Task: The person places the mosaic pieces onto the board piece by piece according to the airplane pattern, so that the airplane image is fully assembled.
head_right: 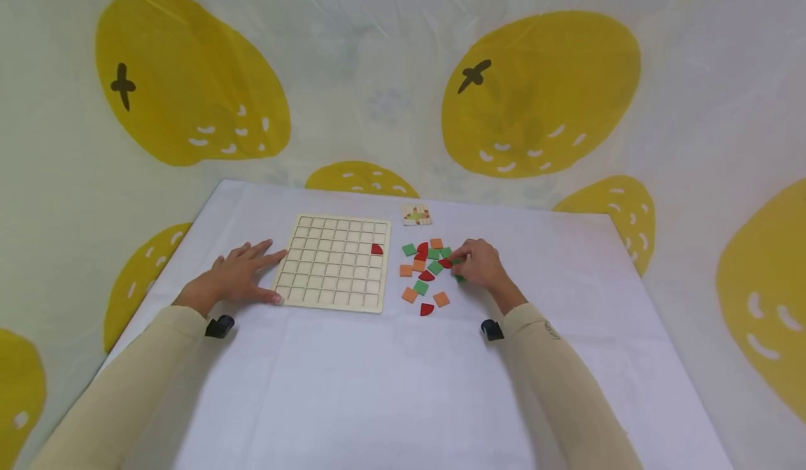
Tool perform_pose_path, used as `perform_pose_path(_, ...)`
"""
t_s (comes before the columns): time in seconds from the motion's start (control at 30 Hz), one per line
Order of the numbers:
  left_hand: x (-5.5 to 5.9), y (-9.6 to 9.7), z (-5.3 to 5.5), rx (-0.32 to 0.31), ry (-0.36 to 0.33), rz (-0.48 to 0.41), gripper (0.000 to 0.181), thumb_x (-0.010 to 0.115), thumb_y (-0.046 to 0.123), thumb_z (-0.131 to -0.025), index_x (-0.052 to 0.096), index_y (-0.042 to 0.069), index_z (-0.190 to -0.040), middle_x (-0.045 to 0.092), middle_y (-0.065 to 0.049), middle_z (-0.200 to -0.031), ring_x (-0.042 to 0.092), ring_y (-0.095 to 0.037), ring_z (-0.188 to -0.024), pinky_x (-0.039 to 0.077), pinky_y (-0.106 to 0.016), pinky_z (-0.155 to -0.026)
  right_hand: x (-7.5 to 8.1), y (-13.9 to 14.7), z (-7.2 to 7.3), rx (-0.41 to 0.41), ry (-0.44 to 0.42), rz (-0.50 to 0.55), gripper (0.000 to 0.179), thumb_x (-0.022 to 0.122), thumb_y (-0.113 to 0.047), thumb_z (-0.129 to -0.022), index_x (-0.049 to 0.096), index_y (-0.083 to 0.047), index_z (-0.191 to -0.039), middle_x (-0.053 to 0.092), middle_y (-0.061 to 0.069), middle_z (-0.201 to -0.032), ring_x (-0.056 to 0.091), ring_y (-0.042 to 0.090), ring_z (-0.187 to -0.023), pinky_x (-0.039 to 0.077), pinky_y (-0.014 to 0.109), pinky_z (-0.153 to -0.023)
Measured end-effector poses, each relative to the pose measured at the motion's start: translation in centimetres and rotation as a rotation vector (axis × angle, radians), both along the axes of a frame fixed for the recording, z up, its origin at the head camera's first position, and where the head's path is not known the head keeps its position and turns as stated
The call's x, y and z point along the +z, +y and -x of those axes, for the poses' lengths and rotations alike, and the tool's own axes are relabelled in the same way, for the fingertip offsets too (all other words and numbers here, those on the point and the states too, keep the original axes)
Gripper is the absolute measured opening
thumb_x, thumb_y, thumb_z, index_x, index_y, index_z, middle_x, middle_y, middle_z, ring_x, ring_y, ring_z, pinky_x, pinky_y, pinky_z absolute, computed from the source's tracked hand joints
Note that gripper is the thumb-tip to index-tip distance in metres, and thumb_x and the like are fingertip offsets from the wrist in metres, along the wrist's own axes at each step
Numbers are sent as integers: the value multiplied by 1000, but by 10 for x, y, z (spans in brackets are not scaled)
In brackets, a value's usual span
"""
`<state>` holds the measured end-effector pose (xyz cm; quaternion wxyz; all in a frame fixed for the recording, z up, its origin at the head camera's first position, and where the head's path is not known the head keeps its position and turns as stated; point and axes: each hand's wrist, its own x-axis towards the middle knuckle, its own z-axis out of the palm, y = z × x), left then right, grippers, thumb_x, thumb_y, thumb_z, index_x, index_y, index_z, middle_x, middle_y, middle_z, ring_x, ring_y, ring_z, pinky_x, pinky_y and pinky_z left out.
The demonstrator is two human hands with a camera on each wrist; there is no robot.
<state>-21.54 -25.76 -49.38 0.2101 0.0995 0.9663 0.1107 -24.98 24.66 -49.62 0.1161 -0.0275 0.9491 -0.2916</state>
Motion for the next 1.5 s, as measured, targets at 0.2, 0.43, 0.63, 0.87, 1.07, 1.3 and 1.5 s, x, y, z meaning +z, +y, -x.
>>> perform_pose_path(0.2, 3, 1, 1, 4, -4, 3, 113, 75, 78, -74, 24, 37, -166, 9, -11, -178, 5, -54, -160, 8, -85, -117, 0, 1, -11, 66, -3, -6, 22, 76, -16, -94, 80, -11, -116, 70, 12, -114, 56, 31, -114, 53, 48, -98)
perform_pose_path(0.43, 4, 3, 0, 6, -13, 3, 112, 75, 78, -74, 25, 37, -166, 9, -11, -178, 5, -54, -160, 7, -85, -117, -2, 5, -26, 157, 25, -16, 21, 77, -13, -92, 81, -11, -113, 72, 8, -109, 58, 29, -112, 55, 49, -97)
perform_pose_path(0.63, 4, 2, 2, 3, -9, 1, 113, 75, 79, -73, 25, 38, -166, 9, -10, -178, 5, -54, -160, 7, -85, -117, -1, 5, -37, 234, 8, 4, 22, 80, -13, -90, 82, -16, -112, 72, 5, -112, 58, 27, -115, 57, 49, -96)
perform_pose_path(0.87, 0, 1, 3, 9, -15, -11, 115, 74, 82, -71, 25, 38, -166, 9, -11, -178, 4, -54, -160, 6, -85, -116, -3, 3, -44, 233, -29, -10, 26, 84, -17, -87, 82, -18, -113, 71, 3, -110, 59, 23, -107, 57, 37, -86)
perform_pose_path(1.07, -1, -1, 3, 4, -5, -8, 116, 74, 83, -70, 25, 37, -166, 10, -11, -178, 6, -55, -159, 8, -86, -116, -5, 2, -46, 224, -52, -54, 29, 83, -18, -88, 80, -20, -117, 67, 5, -115, 56, 22, -108, 56, 37, -85)
perform_pose_path(1.3, -1, -1, 2, 4, -6, -10, 115, 74, 82, -71, 25, 37, -166, 10, -11, -178, 6, -55, -159, 8, -86, -116, -3, -1, -50, 247, -6, -69, 21, 85, -18, -87, 81, -22, -107, 69, 2, -107, 56, 21, -106, 52, 39, -86)
perform_pose_path(1.5, -2, -1, 3, 11, -12, -14, 115, 75, 82, -71, 26, 38, -165, 10, -11, -178, 6, -54, -159, 7, -86, -116, -2, -1, -53, 299, 33, -104, 21, 85, -19, -87, 80, -22, -106, 68, -1, -105, 56, 20, -106, 46, 40, -89)
